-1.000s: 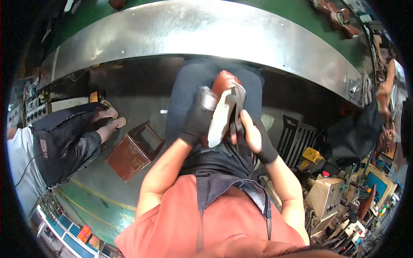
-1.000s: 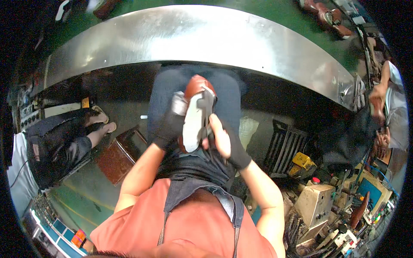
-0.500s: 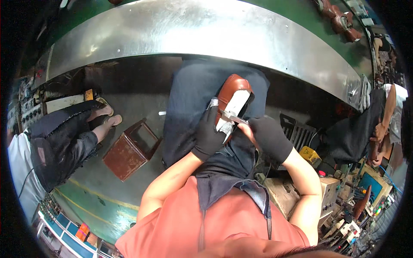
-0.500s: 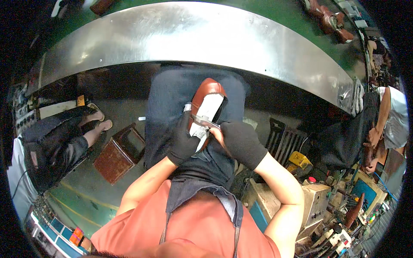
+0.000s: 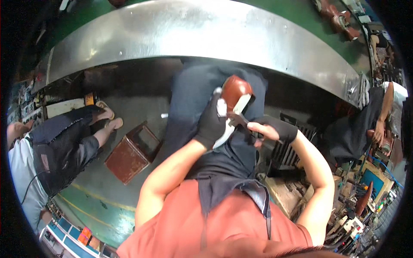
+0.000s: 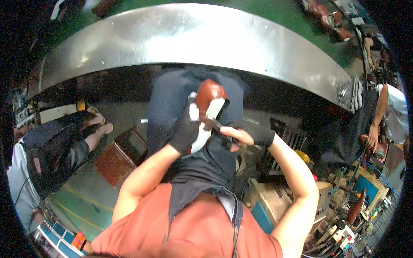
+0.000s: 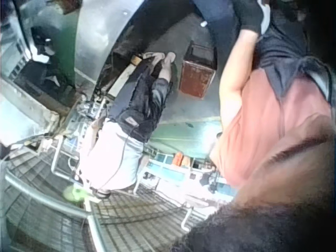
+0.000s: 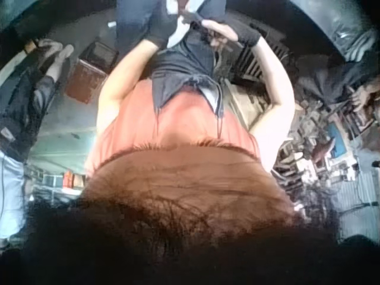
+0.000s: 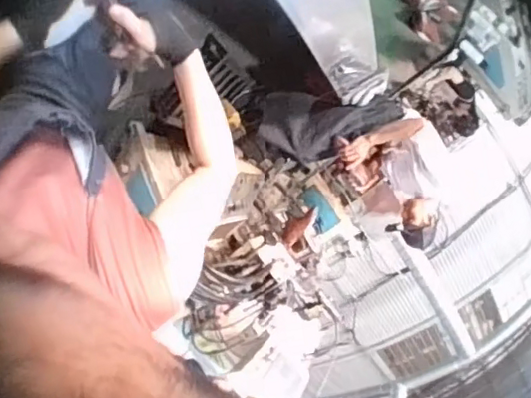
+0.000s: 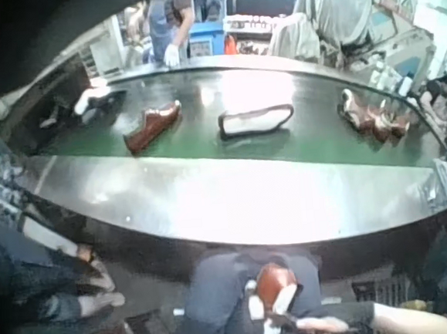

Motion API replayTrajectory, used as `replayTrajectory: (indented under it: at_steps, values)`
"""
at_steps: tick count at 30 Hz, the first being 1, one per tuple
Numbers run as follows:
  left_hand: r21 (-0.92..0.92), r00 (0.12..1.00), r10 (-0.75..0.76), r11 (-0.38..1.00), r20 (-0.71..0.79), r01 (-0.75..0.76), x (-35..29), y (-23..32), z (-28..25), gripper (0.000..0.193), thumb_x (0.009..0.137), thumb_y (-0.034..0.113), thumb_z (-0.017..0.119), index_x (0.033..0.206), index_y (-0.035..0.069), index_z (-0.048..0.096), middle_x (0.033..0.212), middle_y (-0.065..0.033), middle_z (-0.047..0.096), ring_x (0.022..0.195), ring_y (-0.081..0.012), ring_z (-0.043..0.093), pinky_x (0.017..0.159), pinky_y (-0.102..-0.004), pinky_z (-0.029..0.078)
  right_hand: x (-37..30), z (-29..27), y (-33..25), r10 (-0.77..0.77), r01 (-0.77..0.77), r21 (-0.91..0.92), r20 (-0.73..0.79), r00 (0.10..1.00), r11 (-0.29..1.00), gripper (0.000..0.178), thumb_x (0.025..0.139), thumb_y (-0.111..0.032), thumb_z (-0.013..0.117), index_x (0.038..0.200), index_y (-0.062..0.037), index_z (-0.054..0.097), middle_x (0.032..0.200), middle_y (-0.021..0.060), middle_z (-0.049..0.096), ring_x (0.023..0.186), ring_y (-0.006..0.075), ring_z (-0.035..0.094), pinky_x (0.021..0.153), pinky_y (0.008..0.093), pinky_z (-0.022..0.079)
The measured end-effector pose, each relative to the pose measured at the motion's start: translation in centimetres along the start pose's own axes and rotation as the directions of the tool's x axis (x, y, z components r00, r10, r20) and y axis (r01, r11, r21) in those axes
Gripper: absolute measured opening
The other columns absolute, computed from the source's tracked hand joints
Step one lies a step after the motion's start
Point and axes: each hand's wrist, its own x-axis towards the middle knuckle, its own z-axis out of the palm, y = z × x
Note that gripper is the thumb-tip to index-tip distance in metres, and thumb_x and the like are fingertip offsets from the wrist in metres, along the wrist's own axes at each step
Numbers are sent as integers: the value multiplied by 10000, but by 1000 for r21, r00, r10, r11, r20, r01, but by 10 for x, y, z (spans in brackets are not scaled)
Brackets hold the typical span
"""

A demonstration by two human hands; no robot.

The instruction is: The person uses a hammer and a metal tool to tap and adjust the sole of a shoe held on their lap. They repeatedly pick up shoes from a nearby conveyor belt, perform the tapping action, and place the shoes back on the belt.

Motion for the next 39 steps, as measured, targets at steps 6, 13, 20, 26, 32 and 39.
replayTrajectory:
  at_steps: [6, 13, 20, 26, 32, 39]
  values:
    - [290, 998, -18, 957, 52, 2, 19, 3, -16, 631, 873, 273, 580, 1343, -43, 302, 1181, -313, 526, 1066, -498, 531, 852, -484, 458, -60, 7, -86, -549, 147, -887, -134, 825, 438, 320, 905, -336, 591, 815, -31, 625, 678, 201, 541, 635, 409, 544, 563, 437, 426]
    - [38, 983, 84, 995, 166, -92, -53, -5, -26, 906, 823, 258, 712, 1464, -19, 135, 1408, -198, 351, 1305, -293, 389, 1072, -385, 328, 11, 61, 13, -529, 345, -488, -312, 789, 802, 340, 965, -306, 509, 866, 8, 595, 751, 229, 595, 680, 349, 598, 631, 397, 449]
    - [-537, 904, -350, 728, 245, 427, -108, -81, -9, 480, 1006, 343, 408, 1347, 6, 408, 1216, -138, 566, 1111, -232, 558, 941, -331, 439, 3, 103, 79, -143, 125, -70, -399, 906, 990, 443, 979, -394, 483, 855, 11, 610, 673, 189, 597, 612, 220, 608, 604, 355, 468]
    - [-145, 984, -125, 979, 129, 143, -64, -25, -10, 535, 841, 396, 675, 1198, 26, 528, 1055, -191, 642, 998, -281, 630, 846, -380, 480, -42, 84, -16, -394, 244, -394, -365, 843, 886, 347, 972, -286, 515, 803, 11, 573, 637, 80, 554, 578, 153, 531, 561, 318, 419]
    - [-104, 972, -86, 988, 219, 111, -71, -12, -21, 818, 749, 385, 781, 1353, 31, 359, 1212, -213, 573, 1078, -325, 598, 887, -393, 469, 2, 75, 15, -569, 343, -531, -347, 746, 774, 299, 938, -273, 558, 846, 9, 592, 749, 235, 583, 681, 388, 573, 611, 417, 436]
    - [327, 831, -250, 941, 497, 87, -49, 83, -150, 734, 712, 311, 830, 1293, 19, 490, 1249, -191, 571, 1163, -302, 556, 998, -398, 422, -43, 80, 50, -502, 293, -464, -429, 751, 836, 259, 937, -204, 555, 779, 1, 571, 684, 190, 541, 614, 356, 529, 562, 388, 405]
